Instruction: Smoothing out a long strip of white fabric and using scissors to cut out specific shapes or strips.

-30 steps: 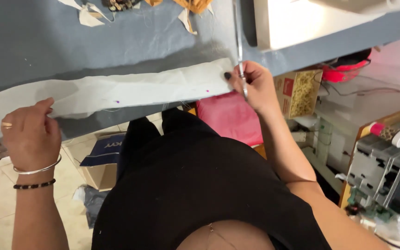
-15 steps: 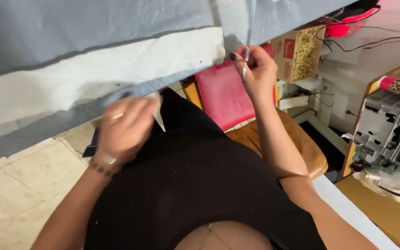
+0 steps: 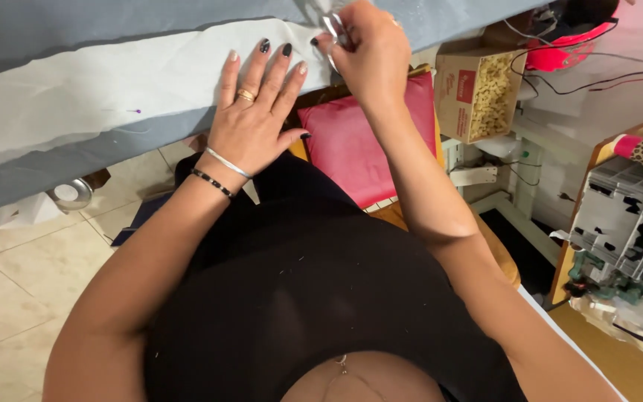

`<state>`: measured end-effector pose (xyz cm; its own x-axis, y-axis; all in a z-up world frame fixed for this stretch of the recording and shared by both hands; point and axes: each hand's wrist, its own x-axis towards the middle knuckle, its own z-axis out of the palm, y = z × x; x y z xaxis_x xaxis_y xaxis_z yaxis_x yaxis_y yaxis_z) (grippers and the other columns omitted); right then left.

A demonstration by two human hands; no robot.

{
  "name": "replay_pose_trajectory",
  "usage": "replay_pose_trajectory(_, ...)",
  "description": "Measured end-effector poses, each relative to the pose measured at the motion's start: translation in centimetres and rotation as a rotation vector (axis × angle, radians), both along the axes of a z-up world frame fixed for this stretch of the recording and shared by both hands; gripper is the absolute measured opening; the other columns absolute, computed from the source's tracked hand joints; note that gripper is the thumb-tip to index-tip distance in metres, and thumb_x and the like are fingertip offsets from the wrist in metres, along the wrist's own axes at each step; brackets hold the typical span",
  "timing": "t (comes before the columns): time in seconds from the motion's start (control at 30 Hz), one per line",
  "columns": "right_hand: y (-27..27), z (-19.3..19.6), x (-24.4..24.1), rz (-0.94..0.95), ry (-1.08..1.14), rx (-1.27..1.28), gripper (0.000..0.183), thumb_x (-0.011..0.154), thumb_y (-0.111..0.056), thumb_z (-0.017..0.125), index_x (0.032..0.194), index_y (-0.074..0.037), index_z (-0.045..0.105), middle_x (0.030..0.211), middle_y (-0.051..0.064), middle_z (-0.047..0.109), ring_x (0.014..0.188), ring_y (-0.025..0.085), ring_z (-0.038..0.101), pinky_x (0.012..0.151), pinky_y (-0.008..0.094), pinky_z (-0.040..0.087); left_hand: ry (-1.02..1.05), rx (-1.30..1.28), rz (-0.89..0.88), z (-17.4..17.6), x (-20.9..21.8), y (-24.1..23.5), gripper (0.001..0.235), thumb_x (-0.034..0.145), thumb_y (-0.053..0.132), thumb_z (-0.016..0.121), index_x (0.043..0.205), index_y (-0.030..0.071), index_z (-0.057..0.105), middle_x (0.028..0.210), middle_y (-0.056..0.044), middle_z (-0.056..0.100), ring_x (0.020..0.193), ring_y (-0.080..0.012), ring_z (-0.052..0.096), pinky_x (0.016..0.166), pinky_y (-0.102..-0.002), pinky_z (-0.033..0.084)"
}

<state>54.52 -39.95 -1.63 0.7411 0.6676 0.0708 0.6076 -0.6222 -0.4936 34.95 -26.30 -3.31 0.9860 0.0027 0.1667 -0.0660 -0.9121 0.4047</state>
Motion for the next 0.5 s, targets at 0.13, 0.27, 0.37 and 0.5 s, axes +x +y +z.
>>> replay_pose_trajectory(0.13, 0.2, -1.3, 1.6, -0.006, -0.164, -0.049, 0.023, 0.083, -0.018, 0.078, 0.076, -0.015, 0.057, 0.061, -0.003, 0.056, 0.054, 0.016, 0.049, 0.051, 0.033, 0.04, 0.004, -0.047, -0.024, 0.4, 0.1, 0.0, 0.092, 0.09, 0.042, 0.092, 0.164, 0.009, 0.048, 0.162, -0.027, 0.039, 0.148, -0.0507, 0.028, 0.116, -0.072, 0.018)
replay_pose_trajectory(0.27, 0.0, 1.9, 0.4, -0.039, -0.01, 0.131, 0.033, 0.097, -0.025, 0.081, 0.081, -0.012, 0.055, 0.065, -0.002, 0.048, 0.059, 0.014, 0.042, 0.056, 0.031, 0.035, 0.011, -0.068, -0.015, 0.4, 0.2, -0.2, 0.082, 0.09, 0.039, 0.091, 0.161, 0.016, 0.056, 0.164, -0.027, 0.035, 0.149, -0.0524, 0.024, 0.116, -0.075, 0.016)
replay_pose_trajectory(0.37, 0.9, 1.7, -1.4, 0.085, -0.015, 0.082, 0.033, 0.089, -0.03, 0.092, 0.091, -0.014, 0.062, 0.072, -0.004, 0.059, 0.061, 0.011, 0.05, 0.053, 0.028, 0.04, 0.003, -0.052, -0.008, -0.3, 0.1, -0.2, 0.083, 0.082, 0.041, 0.094, 0.156, 0.018, 0.062, 0.166, -0.024, 0.033, 0.151, -0.0503, 0.021, 0.117, -0.075, 0.016)
replay_pose_trajectory(0.5, 1.3, -0.6, 0.3, -0.011, -0.081, -0.12, 0.042, 0.092, -0.05, 0.081, 0.085, -0.014, 0.06, 0.069, -0.002, 0.064, 0.057, 0.016, 0.059, 0.047, 0.035, 0.048, 0.03, -0.025, -0.039, 0.2, 0.0, 0.3, 0.093, 0.085, 0.038, 0.097, 0.164, 0.02, 0.053, 0.167, -0.025, 0.026, 0.151, -0.0488, 0.021, 0.117, -0.074, 0.02)
